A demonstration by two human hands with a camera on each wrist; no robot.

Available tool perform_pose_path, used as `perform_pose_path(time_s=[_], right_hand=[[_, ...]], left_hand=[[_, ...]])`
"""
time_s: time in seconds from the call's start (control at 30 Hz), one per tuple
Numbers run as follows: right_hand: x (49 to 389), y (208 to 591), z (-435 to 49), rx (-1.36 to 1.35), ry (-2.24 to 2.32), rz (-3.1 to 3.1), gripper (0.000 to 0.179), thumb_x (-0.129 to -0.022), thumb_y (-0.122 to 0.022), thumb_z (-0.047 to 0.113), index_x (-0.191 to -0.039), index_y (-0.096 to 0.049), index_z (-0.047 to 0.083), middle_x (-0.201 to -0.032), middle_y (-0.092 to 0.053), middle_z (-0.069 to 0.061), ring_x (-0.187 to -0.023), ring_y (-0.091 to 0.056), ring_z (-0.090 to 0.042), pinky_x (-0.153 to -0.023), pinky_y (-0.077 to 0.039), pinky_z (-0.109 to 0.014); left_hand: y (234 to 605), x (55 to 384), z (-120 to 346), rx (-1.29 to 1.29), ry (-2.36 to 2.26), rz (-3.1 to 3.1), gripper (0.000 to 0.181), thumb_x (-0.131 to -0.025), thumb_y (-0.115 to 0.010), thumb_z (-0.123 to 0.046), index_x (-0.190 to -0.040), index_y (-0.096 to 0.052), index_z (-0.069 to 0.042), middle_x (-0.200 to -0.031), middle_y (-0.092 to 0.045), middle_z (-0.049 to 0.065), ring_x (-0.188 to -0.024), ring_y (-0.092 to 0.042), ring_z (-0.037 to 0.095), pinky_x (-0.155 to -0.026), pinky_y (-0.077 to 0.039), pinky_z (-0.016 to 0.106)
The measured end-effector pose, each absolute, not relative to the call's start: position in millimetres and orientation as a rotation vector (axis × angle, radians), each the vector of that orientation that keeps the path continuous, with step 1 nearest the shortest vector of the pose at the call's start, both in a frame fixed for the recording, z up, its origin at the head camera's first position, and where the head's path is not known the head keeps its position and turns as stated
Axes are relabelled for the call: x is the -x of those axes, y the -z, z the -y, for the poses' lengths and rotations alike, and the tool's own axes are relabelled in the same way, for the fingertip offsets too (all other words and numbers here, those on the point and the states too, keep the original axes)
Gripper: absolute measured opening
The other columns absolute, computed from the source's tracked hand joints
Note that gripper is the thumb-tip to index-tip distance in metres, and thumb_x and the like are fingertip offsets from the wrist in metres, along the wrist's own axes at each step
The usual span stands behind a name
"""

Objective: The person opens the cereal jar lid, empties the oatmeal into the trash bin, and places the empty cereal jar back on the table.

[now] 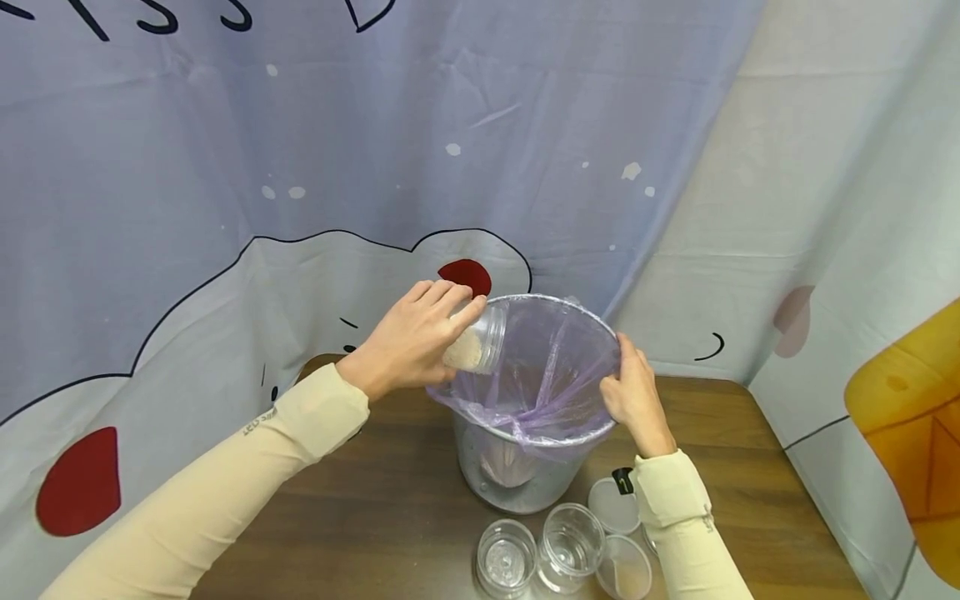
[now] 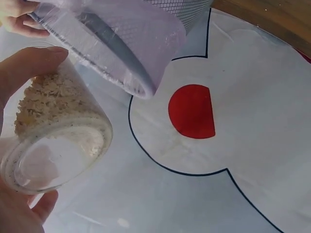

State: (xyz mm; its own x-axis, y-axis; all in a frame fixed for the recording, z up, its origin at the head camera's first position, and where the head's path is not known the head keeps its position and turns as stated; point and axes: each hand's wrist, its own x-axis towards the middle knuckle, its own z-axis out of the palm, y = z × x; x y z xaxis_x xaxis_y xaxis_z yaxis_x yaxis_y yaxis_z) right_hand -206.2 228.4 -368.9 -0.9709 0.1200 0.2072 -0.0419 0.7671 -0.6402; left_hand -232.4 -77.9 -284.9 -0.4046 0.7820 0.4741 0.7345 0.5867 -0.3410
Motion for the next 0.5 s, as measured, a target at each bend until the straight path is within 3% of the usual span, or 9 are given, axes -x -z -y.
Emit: perform_pose_path(time_s=[0.5], right_hand=[[206.4,370.7,-229.7,0.067,-1.004,2.726,0.070,-0.073,-0.038,-0.002,-0.141,-0.022,-0.005,-0.131,-0.036,-0.034,-0.122,-0.034,-0.047,-0.102,-0.028,-0.055]], left_hand=[[274.4,234.0,66.2,1.295,-0.195,2.130,0.080,-0.053,-0.076,-0.024,-0.125,-0.047,-0.004,-0.117,-0.050,0.011,-0.109,-0.045,0.029,-0.102,-0.032,0.036]])
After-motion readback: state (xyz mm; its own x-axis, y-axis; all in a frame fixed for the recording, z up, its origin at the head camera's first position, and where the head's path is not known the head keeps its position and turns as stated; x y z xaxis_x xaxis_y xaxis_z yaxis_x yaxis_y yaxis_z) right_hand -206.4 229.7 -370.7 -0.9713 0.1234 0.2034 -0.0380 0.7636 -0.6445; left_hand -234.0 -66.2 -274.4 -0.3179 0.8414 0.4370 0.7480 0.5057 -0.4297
